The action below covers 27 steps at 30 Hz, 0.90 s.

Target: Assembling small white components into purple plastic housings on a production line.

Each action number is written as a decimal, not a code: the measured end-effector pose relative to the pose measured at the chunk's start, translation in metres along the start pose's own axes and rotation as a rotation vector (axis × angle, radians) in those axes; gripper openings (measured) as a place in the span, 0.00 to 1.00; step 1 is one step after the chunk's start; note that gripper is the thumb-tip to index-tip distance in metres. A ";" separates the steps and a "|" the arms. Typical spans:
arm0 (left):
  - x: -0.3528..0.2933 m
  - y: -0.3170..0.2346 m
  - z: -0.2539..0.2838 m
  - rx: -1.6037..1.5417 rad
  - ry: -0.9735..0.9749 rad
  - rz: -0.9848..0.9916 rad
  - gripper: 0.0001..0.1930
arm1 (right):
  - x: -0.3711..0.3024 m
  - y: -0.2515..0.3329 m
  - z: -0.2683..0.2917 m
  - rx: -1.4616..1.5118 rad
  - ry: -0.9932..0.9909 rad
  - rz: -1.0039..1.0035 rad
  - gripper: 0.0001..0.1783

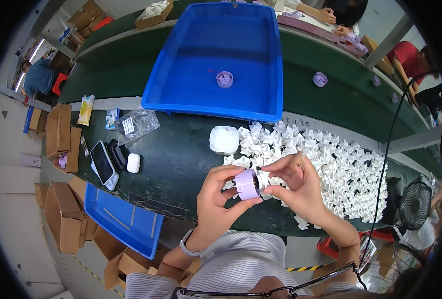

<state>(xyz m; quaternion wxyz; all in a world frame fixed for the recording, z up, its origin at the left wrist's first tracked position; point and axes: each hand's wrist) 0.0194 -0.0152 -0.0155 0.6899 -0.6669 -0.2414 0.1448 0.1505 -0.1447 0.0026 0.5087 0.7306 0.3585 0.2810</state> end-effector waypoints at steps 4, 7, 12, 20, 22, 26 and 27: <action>0.000 0.000 0.000 0.063 -0.002 -0.055 0.31 | -0.004 0.003 0.005 -0.071 0.015 -0.003 0.24; 0.002 -0.002 0.003 0.127 0.041 -0.102 0.31 | -0.004 0.014 0.006 -0.196 0.047 -0.032 0.22; 0.009 -0.007 0.009 0.090 0.185 -0.033 0.30 | -0.001 0.034 0.004 -0.367 0.156 -0.003 0.19; 0.033 -0.017 -0.003 -0.168 0.406 0.183 0.24 | -0.005 0.043 0.022 -0.374 0.147 0.066 0.19; 0.063 -0.020 -0.011 -0.172 0.428 0.238 0.23 | 0.001 0.034 0.033 -0.227 0.006 0.258 0.23; 0.165 -0.007 -0.049 0.377 0.345 -0.254 0.20 | 0.008 0.025 0.054 -0.182 -0.338 0.388 0.18; 0.191 -0.002 -0.058 0.630 0.261 -0.443 0.20 | 0.008 0.024 0.057 -0.102 -0.363 0.300 0.17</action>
Point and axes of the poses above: each hand's wrist, its own x-axis towards the middle knuckle, its own z-axis out of the back of the hand, y = z × x, and after that the axes turned 9 degrees about x, right-handed
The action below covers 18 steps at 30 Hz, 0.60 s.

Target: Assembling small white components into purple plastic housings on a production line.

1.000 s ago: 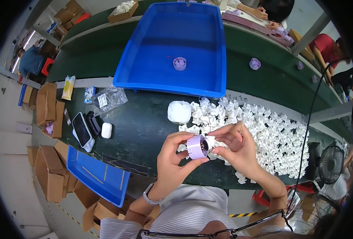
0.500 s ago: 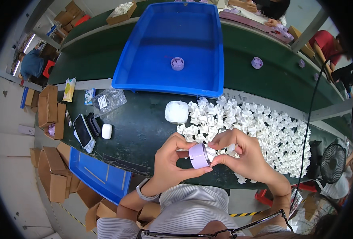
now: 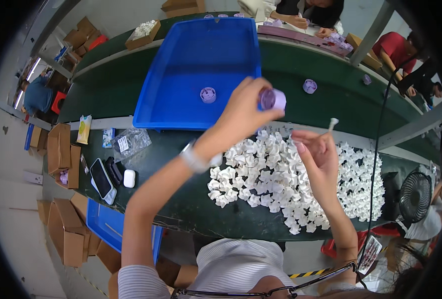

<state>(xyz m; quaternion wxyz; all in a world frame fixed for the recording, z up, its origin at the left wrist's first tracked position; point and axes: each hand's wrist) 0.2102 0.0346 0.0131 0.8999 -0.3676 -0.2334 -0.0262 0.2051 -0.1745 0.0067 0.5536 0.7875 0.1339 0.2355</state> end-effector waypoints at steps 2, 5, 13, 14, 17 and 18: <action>0.042 0.023 -0.031 0.377 0.016 -0.101 0.20 | -0.003 -0.009 0.006 0.006 -0.011 -0.034 0.15; 0.092 0.051 -0.080 0.664 0.091 -0.120 0.17 | -0.008 -0.006 0.009 -0.025 -0.027 -0.073 0.14; 0.103 0.069 -0.096 0.867 0.447 0.056 0.17 | -0.017 0.006 0.025 -0.103 -0.012 -0.194 0.11; 0.100 0.072 -0.078 0.880 0.444 0.067 0.17 | -0.017 0.010 0.027 -0.130 0.022 -0.192 0.12; 0.087 0.078 -0.024 0.820 0.444 0.082 0.29 | -0.020 0.014 0.038 -0.168 0.040 -0.163 0.20; 0.080 0.079 0.000 0.818 0.513 0.150 0.33 | -0.020 0.014 0.041 -0.136 0.050 -0.190 0.20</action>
Point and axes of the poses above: each hand's wrist, its own x-axis towards the middle knuckle, its own z-axis out of the back of the hand, y = z × x, and after that the axes turned 9 degrees about x, right-handed
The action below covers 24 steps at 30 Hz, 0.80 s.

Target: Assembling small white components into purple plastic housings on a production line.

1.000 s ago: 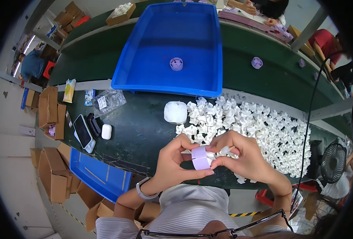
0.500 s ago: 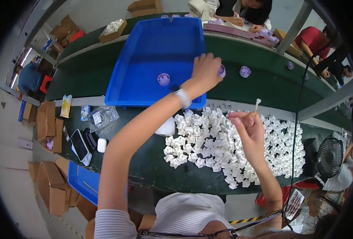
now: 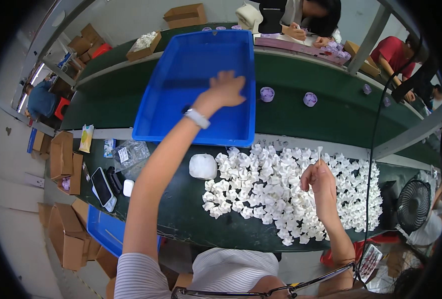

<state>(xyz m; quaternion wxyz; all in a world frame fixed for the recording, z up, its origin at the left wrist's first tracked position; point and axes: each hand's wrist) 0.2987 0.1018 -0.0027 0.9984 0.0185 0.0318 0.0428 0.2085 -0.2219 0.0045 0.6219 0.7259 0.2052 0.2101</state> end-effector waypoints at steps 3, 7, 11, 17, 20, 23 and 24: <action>-0.028 0.038 -0.004 0.093 0.187 0.120 0.40 | 0.004 -0.001 -0.003 -0.002 0.037 -0.050 0.19; -0.048 0.087 -0.062 -0.017 0.143 0.120 0.34 | 0.013 -0.010 -0.025 0.040 0.141 -0.107 0.19; -0.075 0.066 -0.042 -0.222 -0.204 0.125 0.24 | 0.018 -0.010 -0.034 0.148 0.207 -0.160 0.16; -0.170 -0.017 0.032 -1.128 -0.604 0.045 0.21 | 0.007 -0.006 -0.044 0.187 0.155 -0.198 0.13; -0.219 -0.048 0.031 -1.288 -0.618 -0.046 0.25 | -0.004 -0.002 -0.050 0.168 0.145 -0.159 0.10; -0.241 -0.071 0.013 -1.406 -0.621 -0.109 0.27 | -0.014 0.003 -0.061 0.076 0.085 -0.129 0.06; -0.247 -0.077 0.010 -1.435 -0.604 -0.090 0.27 | -0.015 0.000 -0.063 -0.058 0.096 0.099 0.05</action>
Point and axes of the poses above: each hand's wrist, its own x-axis towards the middle knuckle, its own z-axis out of the back of the hand, y = z × x, and after that the axes turned 9 degrees about x, right-handed
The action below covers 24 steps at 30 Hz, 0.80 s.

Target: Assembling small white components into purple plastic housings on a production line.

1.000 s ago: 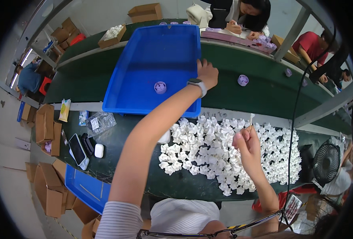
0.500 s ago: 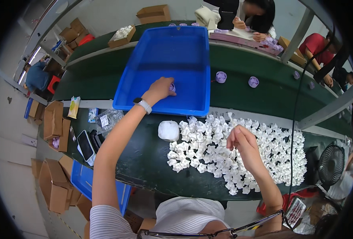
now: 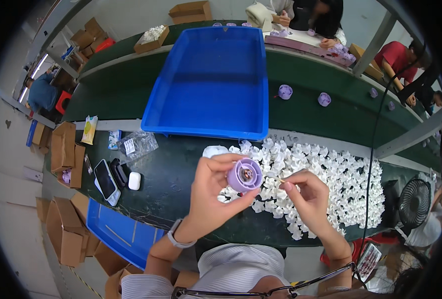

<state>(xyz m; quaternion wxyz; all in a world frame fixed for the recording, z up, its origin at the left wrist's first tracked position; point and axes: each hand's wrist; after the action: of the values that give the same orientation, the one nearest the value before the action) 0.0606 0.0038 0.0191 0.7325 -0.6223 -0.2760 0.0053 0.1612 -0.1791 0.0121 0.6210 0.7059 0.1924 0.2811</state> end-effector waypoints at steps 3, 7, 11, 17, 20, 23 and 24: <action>-0.009 0.004 -0.006 -0.047 0.003 0.039 0.26 | -0.003 0.003 -0.006 -0.173 -0.020 0.239 0.07; -0.012 0.003 -0.010 -0.115 0.028 0.065 0.26 | -0.006 0.007 -0.008 -0.397 0.008 0.358 0.11; -0.013 0.000 -0.012 -0.111 0.039 0.064 0.26 | -0.008 0.011 -0.009 -0.496 -0.002 0.412 0.12; -0.015 0.001 -0.013 -0.103 0.055 0.061 0.26 | -0.008 0.013 -0.008 -0.541 0.041 0.472 0.13; -0.016 0.002 -0.013 -0.120 0.055 0.064 0.26 | -0.009 0.013 -0.007 -0.523 0.097 0.478 0.13; -0.017 0.003 -0.012 -0.132 0.065 0.075 0.26 | -0.009 0.014 -0.008 -0.438 0.072 0.387 0.09; -0.017 0.003 -0.012 -0.105 0.067 0.080 0.28 | -0.008 0.010 -0.005 -0.438 0.070 0.384 0.09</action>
<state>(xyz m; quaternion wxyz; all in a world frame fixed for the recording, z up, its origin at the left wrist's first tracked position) 0.0518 -0.0122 0.0081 0.7068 -0.6703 -0.2262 -0.0010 0.1512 -0.1815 0.0216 0.6871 0.5683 0.0112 0.4525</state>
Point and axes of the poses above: each hand's wrist, its own x-axis towards the middle knuckle, its own z-axis out of the back of the hand, y = z × x, and after that the axes turned 9 degrees about x, right-handed
